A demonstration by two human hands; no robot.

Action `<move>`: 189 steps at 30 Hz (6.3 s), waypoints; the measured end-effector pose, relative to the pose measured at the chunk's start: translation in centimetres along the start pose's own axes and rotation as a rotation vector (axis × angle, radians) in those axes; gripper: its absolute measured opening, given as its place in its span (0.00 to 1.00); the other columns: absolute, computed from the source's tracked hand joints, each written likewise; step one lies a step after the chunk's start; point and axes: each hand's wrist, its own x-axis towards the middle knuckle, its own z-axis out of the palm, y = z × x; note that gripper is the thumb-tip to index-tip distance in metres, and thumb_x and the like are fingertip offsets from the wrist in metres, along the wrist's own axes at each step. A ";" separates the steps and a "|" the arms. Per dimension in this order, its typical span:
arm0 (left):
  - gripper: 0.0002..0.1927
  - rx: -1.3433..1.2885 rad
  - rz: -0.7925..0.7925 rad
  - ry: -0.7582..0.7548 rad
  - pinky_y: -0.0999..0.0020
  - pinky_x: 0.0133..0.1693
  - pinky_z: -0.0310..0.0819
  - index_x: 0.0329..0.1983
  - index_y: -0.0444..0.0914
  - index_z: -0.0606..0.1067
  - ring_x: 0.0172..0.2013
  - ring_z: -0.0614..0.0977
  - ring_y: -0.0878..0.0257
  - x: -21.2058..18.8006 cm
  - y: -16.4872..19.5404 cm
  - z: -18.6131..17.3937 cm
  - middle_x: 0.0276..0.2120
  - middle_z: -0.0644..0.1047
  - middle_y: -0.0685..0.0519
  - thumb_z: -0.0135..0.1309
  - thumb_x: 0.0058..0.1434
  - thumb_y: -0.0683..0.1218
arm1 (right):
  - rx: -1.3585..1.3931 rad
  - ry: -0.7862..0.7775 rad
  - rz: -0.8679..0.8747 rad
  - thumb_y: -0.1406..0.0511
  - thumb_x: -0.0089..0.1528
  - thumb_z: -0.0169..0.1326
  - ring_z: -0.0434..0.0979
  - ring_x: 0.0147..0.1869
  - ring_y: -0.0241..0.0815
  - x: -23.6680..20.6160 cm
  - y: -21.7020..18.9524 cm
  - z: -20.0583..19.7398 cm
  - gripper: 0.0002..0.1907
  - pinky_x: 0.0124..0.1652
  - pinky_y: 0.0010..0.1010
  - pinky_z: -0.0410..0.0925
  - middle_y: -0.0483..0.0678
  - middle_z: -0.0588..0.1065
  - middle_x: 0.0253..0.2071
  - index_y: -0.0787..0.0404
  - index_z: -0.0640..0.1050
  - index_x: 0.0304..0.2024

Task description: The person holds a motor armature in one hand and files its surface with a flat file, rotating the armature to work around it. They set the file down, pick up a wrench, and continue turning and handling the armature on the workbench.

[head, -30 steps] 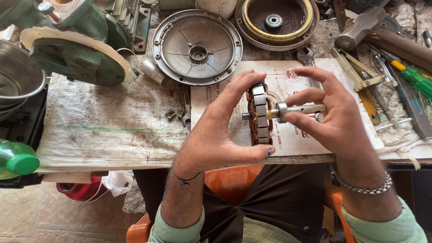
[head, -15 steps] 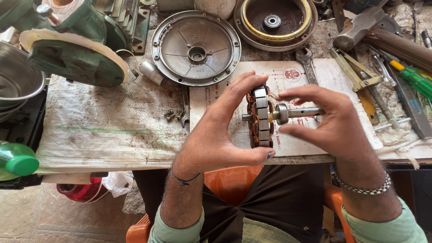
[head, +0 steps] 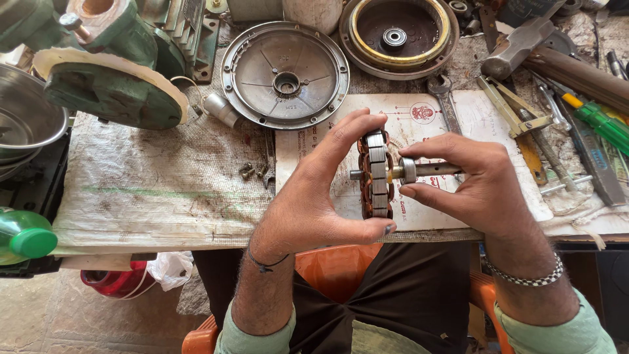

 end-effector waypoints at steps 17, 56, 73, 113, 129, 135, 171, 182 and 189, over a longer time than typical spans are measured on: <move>0.50 -0.057 -0.033 0.015 0.58 0.78 0.58 0.75 0.39 0.63 0.74 0.66 0.52 0.0 0.3 0.0 0.72 0.67 0.40 0.71 0.49 0.49 | -0.045 0.041 -0.169 0.68 0.51 0.69 0.81 0.56 0.41 0.0 0.4 0.3 0.30 0.53 0.29 0.74 0.52 0.79 0.51 0.62 0.75 0.55; 0.51 0.015 -0.044 -0.011 0.53 0.78 0.57 0.75 0.41 0.63 0.82 0.59 0.46 0.1 0.3 0.2 0.75 0.62 0.36 0.72 0.48 0.50 | -0.093 0.023 -0.152 0.67 0.48 0.71 0.83 0.49 0.42 0.1 0.4 0.3 0.29 0.47 0.31 0.74 0.52 0.82 0.46 0.63 0.81 0.52; 0.51 0.008 -0.045 -0.011 0.52 0.79 0.59 0.75 0.41 0.62 0.79 0.62 0.47 0.1 0.3 0.2 0.76 0.61 0.36 0.72 0.48 0.51 | -0.132 0.026 -0.108 0.67 0.49 0.71 0.83 0.47 0.42 -0.1 0.5 0.3 0.26 0.45 0.30 0.74 0.51 0.82 0.43 0.62 0.82 0.51; 0.57 0.222 -0.107 0.201 0.53 0.69 0.72 0.74 0.37 0.63 0.68 0.76 0.50 0.7 0.3 0.1 0.64 0.74 0.41 0.76 0.44 0.60 | -1.018 -0.080 0.658 0.52 0.60 0.59 0.82 0.48 0.52 -0.4 1.8 -2.2 0.28 0.51 0.42 0.72 0.54 0.80 0.46 0.54 0.79 0.61; 0.54 0.217 -0.150 0.248 0.59 0.58 0.83 0.70 0.36 0.65 0.53 0.87 0.56 0.8 0.1 0.2 0.49 0.83 0.46 0.74 0.46 0.64 | -0.458 -0.093 0.421 0.69 0.62 0.49 0.75 0.24 0.34 -6.6 1.6 -7.1 0.28 0.25 0.25 0.71 0.43 0.80 0.31 0.55 0.80 0.65; 0.54 0.228 -0.178 0.276 0.60 0.59 0.83 0.69 0.36 0.64 0.50 0.88 0.57 0.8 0.2 0.3 0.45 0.84 0.47 0.74 0.46 0.65 | -0.284 -0.084 0.379 0.69 0.63 0.48 0.74 0.28 0.34 -9.5 2.2 -7.5 0.27 0.27 0.26 0.75 0.45 0.80 0.31 0.56 0.81 0.66; 0.52 0.362 -0.005 0.313 0.56 0.65 0.74 0.59 0.36 0.63 0.65 0.72 0.51 0.5 0.1 2.9 0.60 0.66 0.43 0.78 0.41 0.64 | -0.427 -0.028 0.243 0.64 0.61 0.53 0.84 0.52 0.52 -5.6 -5.8 -0.8 0.23 0.50 0.36 0.73 0.57 0.81 0.51 0.59 0.79 0.60; 0.51 0.334 -0.051 0.307 0.56 0.65 0.74 0.59 0.36 0.63 0.66 0.73 0.51 0.3 0.7 3.0 0.63 0.66 0.43 0.78 0.41 0.63 | -0.507 -0.052 0.350 0.64 0.61 0.53 0.84 0.41 0.52 -5.9 -6.8 0.1 0.26 0.42 0.37 0.74 0.54 0.82 0.42 0.55 0.79 0.62; 0.51 0.385 -0.015 0.338 0.56 0.66 0.73 0.58 0.36 0.63 0.65 0.73 0.52 0.4 1.0 3.1 0.58 0.67 0.44 0.79 0.40 0.62 | -0.502 -0.027 0.244 0.64 0.60 0.53 0.84 0.46 0.53 -5.8 -6.6 -0.2 0.25 0.46 0.37 0.74 0.56 0.81 0.47 0.58 0.79 0.61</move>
